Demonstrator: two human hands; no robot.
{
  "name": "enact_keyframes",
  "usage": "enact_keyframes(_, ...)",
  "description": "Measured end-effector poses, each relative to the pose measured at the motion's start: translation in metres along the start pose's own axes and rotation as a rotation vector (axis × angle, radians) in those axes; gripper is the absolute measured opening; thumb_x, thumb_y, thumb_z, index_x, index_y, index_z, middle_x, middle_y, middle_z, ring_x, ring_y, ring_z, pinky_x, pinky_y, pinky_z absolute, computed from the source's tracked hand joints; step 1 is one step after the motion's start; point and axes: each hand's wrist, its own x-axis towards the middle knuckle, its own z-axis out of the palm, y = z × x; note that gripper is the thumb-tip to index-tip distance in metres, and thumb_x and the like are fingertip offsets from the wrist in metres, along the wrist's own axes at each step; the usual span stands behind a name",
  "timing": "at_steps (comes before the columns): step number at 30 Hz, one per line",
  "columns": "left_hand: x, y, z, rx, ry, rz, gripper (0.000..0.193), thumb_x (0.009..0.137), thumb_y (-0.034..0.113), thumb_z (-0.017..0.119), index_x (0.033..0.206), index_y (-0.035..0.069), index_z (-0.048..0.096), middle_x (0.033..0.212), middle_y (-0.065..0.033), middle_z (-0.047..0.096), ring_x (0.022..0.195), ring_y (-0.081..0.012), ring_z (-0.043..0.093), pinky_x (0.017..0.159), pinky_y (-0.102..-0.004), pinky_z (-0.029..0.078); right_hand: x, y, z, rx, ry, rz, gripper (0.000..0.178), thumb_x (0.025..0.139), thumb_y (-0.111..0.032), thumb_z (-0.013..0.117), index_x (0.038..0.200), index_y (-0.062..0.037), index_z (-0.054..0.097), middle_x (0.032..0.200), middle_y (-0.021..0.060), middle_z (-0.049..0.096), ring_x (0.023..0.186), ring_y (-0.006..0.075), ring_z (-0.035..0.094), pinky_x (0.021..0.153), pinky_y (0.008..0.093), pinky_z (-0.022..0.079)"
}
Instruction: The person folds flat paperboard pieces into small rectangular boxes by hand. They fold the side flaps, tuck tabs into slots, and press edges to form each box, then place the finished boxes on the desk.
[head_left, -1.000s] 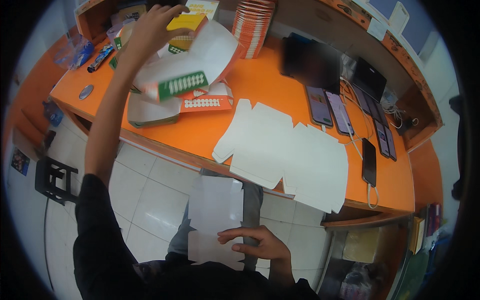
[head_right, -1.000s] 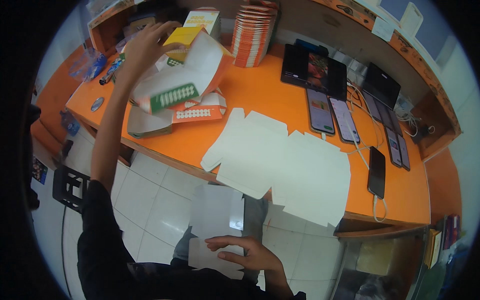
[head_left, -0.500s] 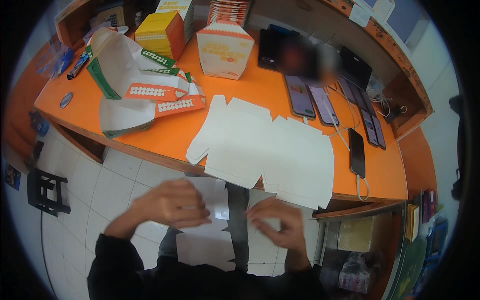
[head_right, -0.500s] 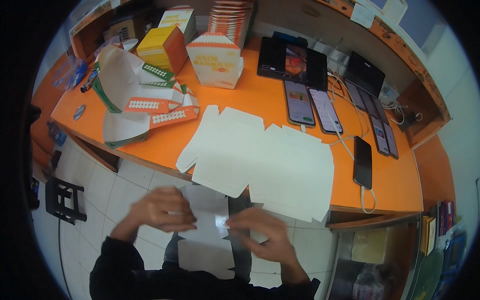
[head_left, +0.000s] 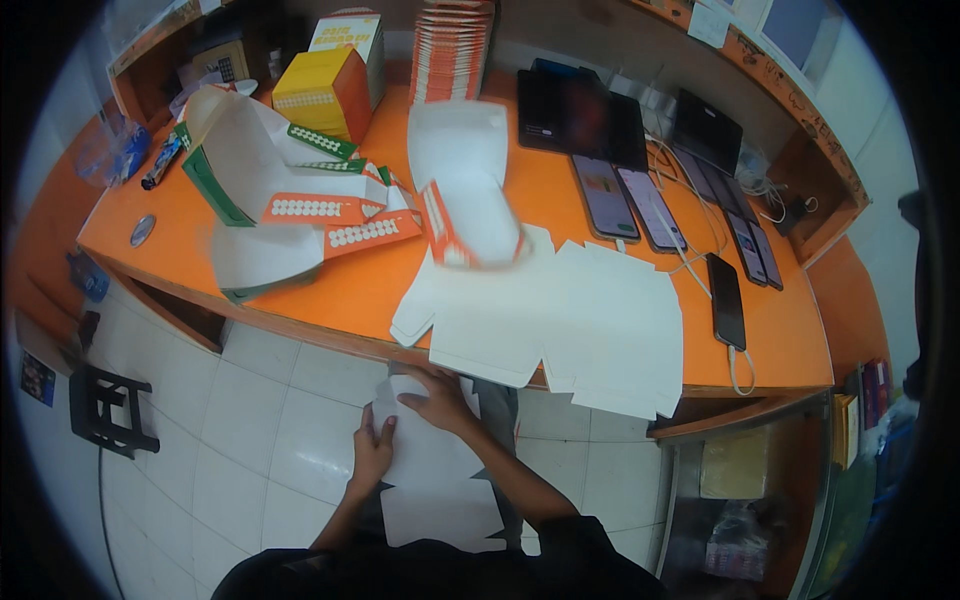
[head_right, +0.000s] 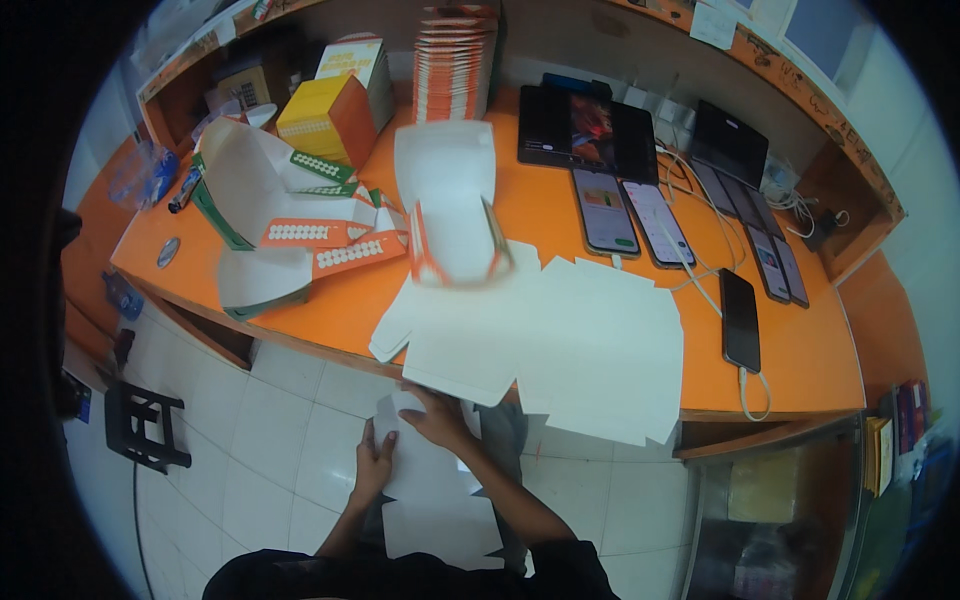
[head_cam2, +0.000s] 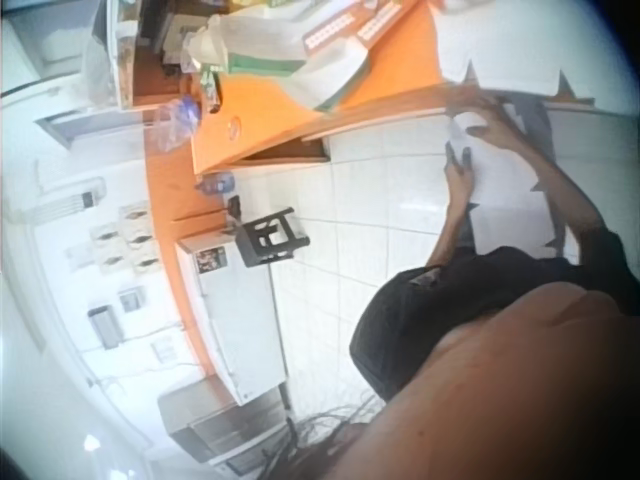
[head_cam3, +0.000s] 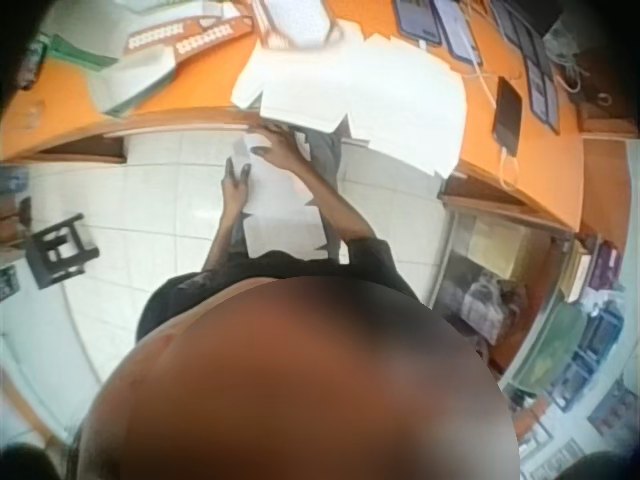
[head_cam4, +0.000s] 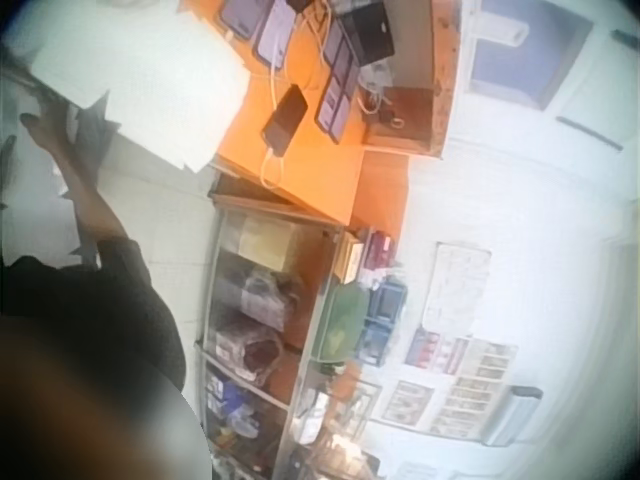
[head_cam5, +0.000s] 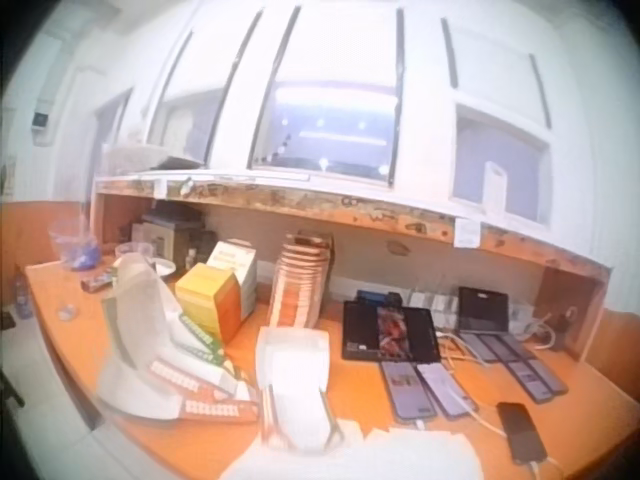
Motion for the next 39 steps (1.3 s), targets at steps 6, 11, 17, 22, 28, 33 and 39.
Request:
enact_keyframes(6,0.014,0.02,0.007,-0.029,-0.084,0.033,0.028,0.096,0.014,0.051,0.117,-0.004,0.055,0.088,-0.0094,0.063,0.081,-0.0095,0.055,0.073,-0.0234,0.045,-0.016,-0.007,-0.025,0.153,0.161,0.03,0.029,0.078,-0.012,0.072,0.107,-0.0103,0.068,0.109,0.0121,0.065,0.104,0.03,0.059,0.09,0.0374,0.045)
enact_keyframes(11,0.017,0.037,0.022,-0.097,-0.163,0.04,0.029,0.097,0.022,0.052,0.107,-0.003,0.062,0.084,-0.0051,0.062,0.081,-0.008,0.053,0.074,-0.0225,0.043,-0.031,-0.006,-0.03,0.05,0.285,-0.064,0.047,0.077,-0.014,0.073,0.122,-0.0132,0.061,0.122,0.0119,0.059,0.111,0.0309,0.054,0.094,0.04,0.041)
enact_keyframes(17,0.025,0.049,0.02,-0.071,-0.24,-0.061,0.035,0.1,0.028,0.046,0.116,0.0,0.06,0.096,-0.0085,0.064,0.09,-0.0117,0.054,0.083,-0.0246,0.042,-0.051,-0.004,-0.024,-0.006,0.257,-0.035,0.053,0.076,-0.016,0.074,0.127,-0.0147,0.058,0.125,0.0108,0.057,0.116,0.029,0.05,0.098,0.0399,0.037)
enact_keyframes(22,0.024,0.047,0.014,-0.094,-0.293,-0.036,0.036,0.101,0.027,0.041,0.123,0.003,0.057,0.106,-0.0096,0.062,0.099,-0.0141,0.053,0.09,-0.0259,0.039,-0.057,-0.009,-0.015,-0.065,0.254,-0.037,0.051,0.077,-0.02,0.074,0.126,-0.018,0.059,0.123,0.0075,0.058,0.113,0.0254,0.05,0.096,0.038,0.036)
enact_keyframes(28,0.025,0.052,0.003,-0.104,-0.303,-0.08,0.045,0.099,0.037,0.036,0.126,0.006,0.055,0.111,-0.0078,0.059,0.099,-0.0156,0.052,0.09,-0.0267,0.039,-0.054,-0.022,-0.019,-0.046,0.165,0.002,0.051,0.073,-0.024,0.078,0.122,-0.019,0.062,0.119,0.0058,0.058,0.112,0.0241,0.049,0.095,0.0368,0.035)
enact_keyframes(33,0.031,0.054,-0.001,-0.182,-0.333,-0.206,0.038,0.099,0.026,0.037,0.124,0.003,0.056,0.111,-0.0056,0.06,0.107,-0.0134,0.049,0.088,-0.0233,0.035,-0.05,-0.025,-0.017,-0.03,0.192,-0.059,0.053,0.07,-0.027,0.081,0.119,-0.0175,0.064,0.117,0.0051,0.059,0.111,0.0236,0.051,0.095,0.0366,0.036)
enact_keyframes(39,0.029,0.054,0.001,-0.21,-0.341,-0.147,0.037,0.098,0.025,0.039,0.121,0.003,0.058,0.108,-0.0056,0.061,0.103,-0.0132,0.05,0.088,-0.0238,0.036,-0.052,-0.022,-0.017,-0.045,0.26,-0.089,0.049,0.069,-0.021,0.081,0.115,-0.0143,0.066,0.114,0.0058,0.063,0.106,0.0241,0.056,0.092,0.0378,0.04)
